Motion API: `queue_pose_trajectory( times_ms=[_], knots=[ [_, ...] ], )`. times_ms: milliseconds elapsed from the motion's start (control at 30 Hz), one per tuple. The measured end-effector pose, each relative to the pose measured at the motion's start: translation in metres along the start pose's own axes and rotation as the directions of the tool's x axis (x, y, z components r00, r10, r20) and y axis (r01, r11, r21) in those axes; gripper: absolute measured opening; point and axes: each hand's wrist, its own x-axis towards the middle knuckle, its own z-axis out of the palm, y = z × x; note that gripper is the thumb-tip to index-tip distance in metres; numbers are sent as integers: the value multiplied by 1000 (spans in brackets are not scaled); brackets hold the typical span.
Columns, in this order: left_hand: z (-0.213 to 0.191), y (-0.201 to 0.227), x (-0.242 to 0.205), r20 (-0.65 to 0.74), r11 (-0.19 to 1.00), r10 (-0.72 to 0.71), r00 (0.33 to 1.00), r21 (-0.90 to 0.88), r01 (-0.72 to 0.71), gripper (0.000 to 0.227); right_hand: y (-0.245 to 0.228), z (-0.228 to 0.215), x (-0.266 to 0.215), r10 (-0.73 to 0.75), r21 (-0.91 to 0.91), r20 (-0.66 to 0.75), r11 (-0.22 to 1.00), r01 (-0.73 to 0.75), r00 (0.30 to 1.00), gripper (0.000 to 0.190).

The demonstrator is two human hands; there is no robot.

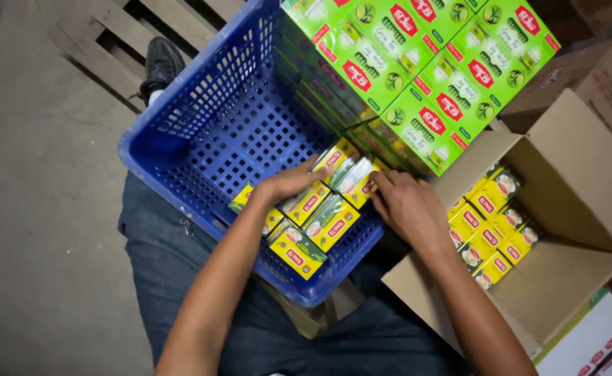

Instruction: The person sits on the floor and transfers small yellow boxes from a large cardboard carton into a blue plastic basket. They arrange the boxes in neat rows within the basket, occasionally adjusting their position to fit more items.

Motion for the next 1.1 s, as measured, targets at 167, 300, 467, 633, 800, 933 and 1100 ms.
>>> queue_pose_trajectory(
  times_ms=[167,300,467,633,800,933,1100],
  knots=[
    [24,41,-50,-8,972,31,999,231,-28,134,1,3,0,-26,13,9,1000,26,1000,39],
    [21,40,-61,-31,978,42,999,208,-35,133,-6,-6,7,-53,10,4,999,53,999,39],
    [11,13,-37,-287,920,266,920,362,-153,106,-32,-39,31,-118,352,58,932,90,991,37],
    [52,6,-63,-441,903,301,846,418,-103,59,-23,12,44,-111,144,169,986,87,979,42],
    [83,26,-88,-253,897,172,952,440,-45,86,-8,41,45,-84,-58,227,993,100,970,41],
    [100,9,-65,-279,888,180,943,459,-34,87,-8,35,42,-77,-16,227,996,83,971,40],
    [111,8,-61,-303,879,144,942,476,18,94,-14,20,41,-33,28,232,999,27,972,47]
  ],
)
